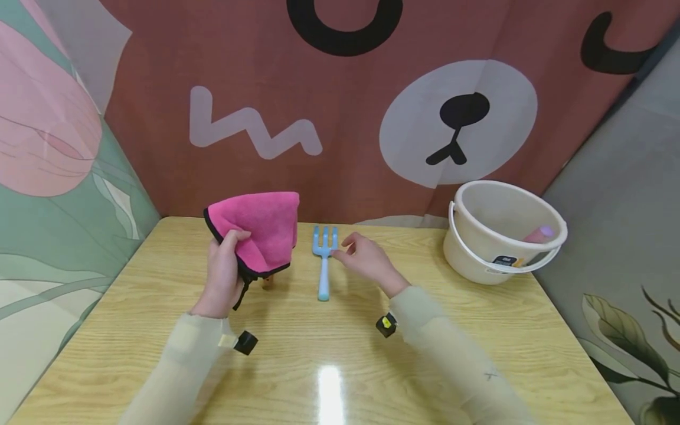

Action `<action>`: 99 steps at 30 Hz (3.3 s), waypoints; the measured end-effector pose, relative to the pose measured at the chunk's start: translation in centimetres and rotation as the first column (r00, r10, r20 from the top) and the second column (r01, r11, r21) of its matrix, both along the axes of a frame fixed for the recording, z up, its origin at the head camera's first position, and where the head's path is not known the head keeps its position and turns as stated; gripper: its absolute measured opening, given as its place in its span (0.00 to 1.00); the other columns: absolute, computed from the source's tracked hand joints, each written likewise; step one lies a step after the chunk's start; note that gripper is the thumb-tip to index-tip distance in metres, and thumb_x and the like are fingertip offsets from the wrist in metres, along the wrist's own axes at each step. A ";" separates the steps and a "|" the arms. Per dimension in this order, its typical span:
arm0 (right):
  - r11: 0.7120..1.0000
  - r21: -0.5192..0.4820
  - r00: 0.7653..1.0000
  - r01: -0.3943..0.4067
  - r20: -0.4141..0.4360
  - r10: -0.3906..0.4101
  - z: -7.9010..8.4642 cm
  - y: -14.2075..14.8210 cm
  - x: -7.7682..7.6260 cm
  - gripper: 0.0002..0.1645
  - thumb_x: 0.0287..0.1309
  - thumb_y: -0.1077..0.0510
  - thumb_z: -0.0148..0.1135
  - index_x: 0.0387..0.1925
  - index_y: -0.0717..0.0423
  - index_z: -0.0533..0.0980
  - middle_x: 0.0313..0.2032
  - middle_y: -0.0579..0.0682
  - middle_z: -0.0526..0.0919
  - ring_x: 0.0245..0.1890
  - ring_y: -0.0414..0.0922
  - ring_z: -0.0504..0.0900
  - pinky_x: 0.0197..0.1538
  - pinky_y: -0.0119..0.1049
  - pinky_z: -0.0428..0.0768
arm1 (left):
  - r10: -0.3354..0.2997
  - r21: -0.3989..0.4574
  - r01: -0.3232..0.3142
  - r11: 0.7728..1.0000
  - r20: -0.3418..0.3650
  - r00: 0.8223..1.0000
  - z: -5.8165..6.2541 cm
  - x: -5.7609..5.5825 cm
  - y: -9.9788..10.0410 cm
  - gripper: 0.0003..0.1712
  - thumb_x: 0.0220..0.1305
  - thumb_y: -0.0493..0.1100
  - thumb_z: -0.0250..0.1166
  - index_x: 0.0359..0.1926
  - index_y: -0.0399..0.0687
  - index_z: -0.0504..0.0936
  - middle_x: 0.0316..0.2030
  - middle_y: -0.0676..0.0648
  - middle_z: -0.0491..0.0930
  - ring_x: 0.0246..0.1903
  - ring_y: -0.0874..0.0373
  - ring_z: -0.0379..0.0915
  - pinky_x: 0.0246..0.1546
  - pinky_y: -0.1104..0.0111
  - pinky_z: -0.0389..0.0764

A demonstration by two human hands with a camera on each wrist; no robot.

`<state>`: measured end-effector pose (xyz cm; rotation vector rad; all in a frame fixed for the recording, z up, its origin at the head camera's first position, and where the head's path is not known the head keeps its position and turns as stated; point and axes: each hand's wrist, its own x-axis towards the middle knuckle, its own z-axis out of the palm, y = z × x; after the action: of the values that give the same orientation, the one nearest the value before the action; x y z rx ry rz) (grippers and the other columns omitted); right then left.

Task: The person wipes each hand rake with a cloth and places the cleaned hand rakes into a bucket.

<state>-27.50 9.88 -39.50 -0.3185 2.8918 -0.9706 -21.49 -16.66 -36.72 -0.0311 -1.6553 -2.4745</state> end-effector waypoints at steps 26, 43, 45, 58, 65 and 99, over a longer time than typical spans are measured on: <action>0.997 0.028 0.980 0.074 0.182 -0.078 -5.7 -3.7 0.3 0.15 0.61 0.51 0.66 0.33 0.58 0.73 0.22 0.50 0.80 0.14 0.43 0.80 0.19 0.33 0.75 | -0.014 -0.015 0.014 1.000 0.016 1.000 -0.3 0.1 0.3 0.07 0.77 0.42 0.51 0.51 0.47 0.68 0.46 0.44 0.71 0.38 0.55 0.74 0.32 0.70 0.80; 0.978 -0.166 0.911 0.130 0.410 -0.051 -5.1 -2.2 0.1 0.19 0.67 0.47 0.47 0.37 0.59 0.73 0.21 0.47 0.70 0.14 0.40 0.63 0.21 0.34 0.65 | -0.010 -0.008 0.010 1.000 0.002 1.000 -0.6 0.0 0.5 0.07 0.75 0.40 0.51 0.50 0.46 0.68 0.44 0.45 0.71 0.35 0.57 0.75 0.30 0.70 0.80; 0.974 -0.176 0.903 0.143 0.425 -0.056 -5.1 -2.0 0.0 0.20 0.67 0.48 0.44 0.40 0.61 0.73 0.22 0.48 0.72 0.15 0.40 0.66 0.20 0.33 0.67 | -0.011 -0.006 0.011 1.000 0.002 1.000 -0.6 0.0 0.5 0.07 0.75 0.40 0.51 0.50 0.46 0.68 0.45 0.45 0.71 0.36 0.57 0.75 0.30 0.70 0.81; 0.945 -0.296 0.902 0.142 0.432 0.000 -3.6 -0.9 0.2 0.18 0.66 0.54 0.39 0.31 0.65 0.69 0.13 0.45 0.64 0.10 0.38 0.55 0.16 0.32 0.56 | -0.013 -0.011 0.013 1.000 0.010 1.000 -0.4 -0.1 0.5 0.08 0.75 0.41 0.51 0.51 0.47 0.67 0.47 0.45 0.70 0.39 0.56 0.74 0.34 0.70 0.81; 0.916 -0.372 0.906 0.152 0.423 0.021 -1.7 -0.3 1.3 0.19 0.70 0.55 0.42 0.49 0.67 0.68 0.23 0.51 0.71 0.13 0.38 0.60 0.19 0.31 0.59 | -0.012 -0.014 0.012 1.000 0.010 1.000 -0.5 -0.1 0.6 0.08 0.75 0.41 0.52 0.51 0.47 0.67 0.47 0.45 0.70 0.39 0.56 0.74 0.33 0.70 0.81; 0.830 -0.536 0.900 -0.155 0.270 0.342 3.9 -0.3 6.1 0.14 0.75 0.52 0.50 0.37 0.60 0.67 0.19 0.48 0.69 0.16 0.42 0.63 0.22 0.33 0.63 | 0.025 -0.550 -0.446 0.706 -0.610 0.792 0.9 -3.2 4.7 0.13 0.67 0.39 0.70 0.49 0.40 0.82 0.35 0.43 0.84 0.33 0.49 0.82 0.43 0.62 0.80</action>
<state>-21.45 9.60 -35.65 -0.4838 2.1644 -1.5376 -24.68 -11.93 -35.82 -0.5381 -1.9762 -1.3328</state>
